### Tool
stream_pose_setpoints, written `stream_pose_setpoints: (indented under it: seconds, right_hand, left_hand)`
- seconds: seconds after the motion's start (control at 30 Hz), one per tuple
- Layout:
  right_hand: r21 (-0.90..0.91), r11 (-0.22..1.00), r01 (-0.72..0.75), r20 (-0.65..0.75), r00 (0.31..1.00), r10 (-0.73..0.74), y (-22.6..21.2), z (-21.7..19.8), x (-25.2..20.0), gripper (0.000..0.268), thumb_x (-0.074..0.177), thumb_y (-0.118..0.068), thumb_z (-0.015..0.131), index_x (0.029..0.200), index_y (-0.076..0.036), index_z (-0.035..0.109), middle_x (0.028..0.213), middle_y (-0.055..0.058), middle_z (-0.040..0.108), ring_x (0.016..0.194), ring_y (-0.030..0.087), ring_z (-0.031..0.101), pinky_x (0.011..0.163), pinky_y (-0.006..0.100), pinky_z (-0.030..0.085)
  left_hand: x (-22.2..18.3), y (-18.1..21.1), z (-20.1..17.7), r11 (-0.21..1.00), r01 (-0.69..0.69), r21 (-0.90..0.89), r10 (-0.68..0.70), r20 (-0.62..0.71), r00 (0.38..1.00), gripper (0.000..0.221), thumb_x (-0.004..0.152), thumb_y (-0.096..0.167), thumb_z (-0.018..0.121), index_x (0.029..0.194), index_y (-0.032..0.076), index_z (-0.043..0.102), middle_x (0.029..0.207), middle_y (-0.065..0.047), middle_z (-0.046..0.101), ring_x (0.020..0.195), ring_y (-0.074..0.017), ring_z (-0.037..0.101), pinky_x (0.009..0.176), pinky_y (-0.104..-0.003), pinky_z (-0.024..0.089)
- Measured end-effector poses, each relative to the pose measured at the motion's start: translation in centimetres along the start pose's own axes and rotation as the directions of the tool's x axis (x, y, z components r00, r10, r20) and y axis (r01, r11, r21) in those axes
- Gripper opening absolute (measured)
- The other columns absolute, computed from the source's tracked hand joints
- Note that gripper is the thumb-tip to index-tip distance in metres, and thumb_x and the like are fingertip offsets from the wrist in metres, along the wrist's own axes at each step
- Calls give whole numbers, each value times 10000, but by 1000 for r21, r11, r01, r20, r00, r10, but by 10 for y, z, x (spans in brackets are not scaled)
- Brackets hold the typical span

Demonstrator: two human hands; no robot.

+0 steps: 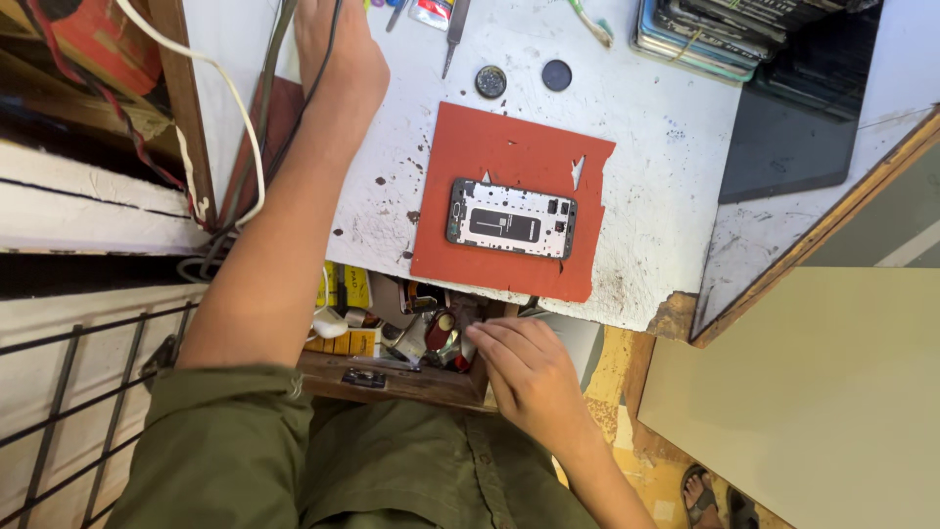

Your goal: The person uses a small blade to scrape the edges of a phone frame and then uses a pink tool to apply pressure along the internal components of the mobile device.

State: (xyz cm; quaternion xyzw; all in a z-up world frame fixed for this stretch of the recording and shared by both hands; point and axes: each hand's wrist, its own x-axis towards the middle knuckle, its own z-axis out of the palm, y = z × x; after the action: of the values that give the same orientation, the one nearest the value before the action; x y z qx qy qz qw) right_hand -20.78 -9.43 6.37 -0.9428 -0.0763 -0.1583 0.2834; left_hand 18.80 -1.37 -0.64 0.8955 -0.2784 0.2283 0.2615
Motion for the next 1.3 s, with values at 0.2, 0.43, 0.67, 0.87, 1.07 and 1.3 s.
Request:
stream_pose_setpoints:
  seconds: [0.2,0.43,0.67,0.87,1.07,1.3]
  right_hand:
    - [25,997,-72,-164,984,75,13,-2,0,289,846,29,704,1130,-18,708,1051,121,734,1026,279,695,899,417,531]
    - [-20,996,-84,-347,935,72,19,-18,22,200,889,42,725,1075,-33,716,992,91,738,950,268,705,826,382,521]
    - [38,995,-89,-301,949,96,11,-1,6,196,853,39,722,1036,-31,717,963,94,735,914,272,704,806,379,522]
    - [130,972,-197,-266,937,225,12,7,-11,166,857,21,748,1013,-34,740,911,82,740,882,246,712,798,362,529]
    - [566,766,-305,-251,821,512,23,5,-14,283,1069,-103,563,1296,52,634,1148,143,751,1088,250,704,1010,354,542]
    - [961,259,-100,-132,655,744,52,12,-9,326,1166,-181,492,1348,73,582,1006,143,700,908,192,662,841,312,538]
  left_hand:
    - [-27,1,-12,989,-77,126,87,-78,993,149,870,-74,617,1013,-57,658,1094,-228,624,1097,-391,543,947,-506,442]
    - [-13,5,-11,996,-51,72,57,-85,995,182,813,44,701,945,-76,664,979,-243,633,952,-417,586,801,-517,484]
    - [-8,16,-15,984,143,108,-153,90,984,103,891,8,623,975,-38,659,1044,-270,657,924,-438,688,778,-494,577]
    - [-49,68,-81,906,383,-182,-332,260,907,236,985,152,554,954,-79,594,798,-300,676,784,-474,693,701,-536,558]
    - [-126,140,-126,742,458,-489,-63,630,774,202,1027,183,457,930,14,511,594,-174,617,511,-367,658,450,-457,486]
    - [-189,180,-131,491,372,-788,379,578,723,201,1053,191,597,1016,1,542,745,-138,640,686,-255,668,592,-404,488]
